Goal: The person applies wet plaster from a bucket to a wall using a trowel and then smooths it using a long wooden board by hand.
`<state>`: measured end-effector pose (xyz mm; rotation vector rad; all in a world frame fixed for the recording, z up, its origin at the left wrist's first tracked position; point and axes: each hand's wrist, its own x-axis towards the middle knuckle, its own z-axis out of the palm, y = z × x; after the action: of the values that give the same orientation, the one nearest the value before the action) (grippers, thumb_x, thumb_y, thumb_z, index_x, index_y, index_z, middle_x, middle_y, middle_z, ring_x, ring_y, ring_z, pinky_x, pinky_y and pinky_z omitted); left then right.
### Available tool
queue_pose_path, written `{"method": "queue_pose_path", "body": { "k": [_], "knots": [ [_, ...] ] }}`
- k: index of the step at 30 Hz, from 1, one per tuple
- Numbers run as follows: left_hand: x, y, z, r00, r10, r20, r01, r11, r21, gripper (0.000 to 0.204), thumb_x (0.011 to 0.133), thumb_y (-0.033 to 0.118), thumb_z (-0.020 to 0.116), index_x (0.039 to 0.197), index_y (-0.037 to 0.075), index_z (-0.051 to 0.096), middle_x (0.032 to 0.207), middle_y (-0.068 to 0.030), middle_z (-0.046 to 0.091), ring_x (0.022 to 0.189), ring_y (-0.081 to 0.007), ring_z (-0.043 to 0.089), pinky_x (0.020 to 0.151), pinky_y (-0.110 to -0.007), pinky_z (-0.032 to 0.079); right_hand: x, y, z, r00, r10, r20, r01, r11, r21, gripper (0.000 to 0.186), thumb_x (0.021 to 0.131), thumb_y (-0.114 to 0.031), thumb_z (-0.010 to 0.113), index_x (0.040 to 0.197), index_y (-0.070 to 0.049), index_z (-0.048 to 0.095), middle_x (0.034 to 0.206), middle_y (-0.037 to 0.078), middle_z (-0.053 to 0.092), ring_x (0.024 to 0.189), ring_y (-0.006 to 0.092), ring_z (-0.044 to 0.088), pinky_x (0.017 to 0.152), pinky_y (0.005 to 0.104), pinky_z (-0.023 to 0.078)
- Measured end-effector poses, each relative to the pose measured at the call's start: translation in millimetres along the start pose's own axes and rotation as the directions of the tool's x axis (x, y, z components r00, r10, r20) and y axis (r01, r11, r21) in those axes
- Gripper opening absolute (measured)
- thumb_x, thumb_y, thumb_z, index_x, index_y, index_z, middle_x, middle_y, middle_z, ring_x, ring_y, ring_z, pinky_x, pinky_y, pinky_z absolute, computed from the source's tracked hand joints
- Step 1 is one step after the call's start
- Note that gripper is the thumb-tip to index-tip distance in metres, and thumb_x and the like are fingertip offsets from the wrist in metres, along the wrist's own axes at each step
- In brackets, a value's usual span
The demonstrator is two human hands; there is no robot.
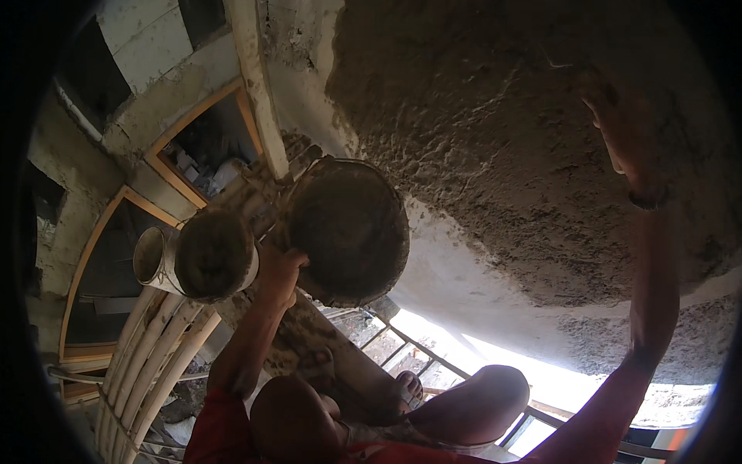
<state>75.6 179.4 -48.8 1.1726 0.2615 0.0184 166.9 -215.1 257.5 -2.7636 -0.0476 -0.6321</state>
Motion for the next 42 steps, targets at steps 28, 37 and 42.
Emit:
{"method": "queue_pose_path", "body": {
  "k": [28, 37, 42],
  "knots": [
    [49, -33, -48, 0.986, 0.012, -0.165, -0.01, 1.0, 0.013, 0.04, 0.065, -0.008, 0.054, 0.105, -0.004, 0.06, 0.078, -0.0026, 0.059, 0.065, -0.0088, 0.053, 0.057, -0.024, 0.042, -175, -91, 340, 0.665, -0.42, 0.618, 0.277, 0.907, 0.318, 0.037, 0.079, -0.025, 0.07, 0.114, -0.015, 0.064, 0.091, 0.014, 0.069, 0.087, 0.0341, 0.067, 0.077, 0.0441, 0.055],
    [77, -53, -78, 0.916, 0.065, -0.396, -0.078, 0.997, -0.016, 0.048, 0.066, -0.01, 0.056, 0.114, -0.005, 0.055, 0.084, -0.0062, 0.059, 0.065, -0.0103, 0.052, 0.055, -0.025, 0.041, -94, -134, 283, 0.766, -0.47, 0.44, 0.292, 0.863, 0.413, 0.044, 0.076, -0.016, 0.073, 0.117, -0.003, 0.063, 0.096, 0.017, 0.068, 0.088, 0.0289, 0.067, 0.078, 0.0382, 0.054],
    [76, -52, -91, 0.911, 0.007, -0.413, 0.011, 0.999, 0.042, 0.082, 0.066, -0.012, 0.055, 0.143, -0.003, 0.028, 0.112, -0.0115, 0.056, 0.08, -0.013, 0.055, 0.062, -0.026, 0.045, -50, -138, 291, 0.648, -0.277, 0.709, -0.086, 0.899, 0.43, 0.047, 0.082, -0.02, 0.072, 0.125, -0.005, 0.06, 0.095, 0.012, 0.069, 0.081, 0.0191, 0.067, 0.075, 0.0363, 0.055]
  ]
}}
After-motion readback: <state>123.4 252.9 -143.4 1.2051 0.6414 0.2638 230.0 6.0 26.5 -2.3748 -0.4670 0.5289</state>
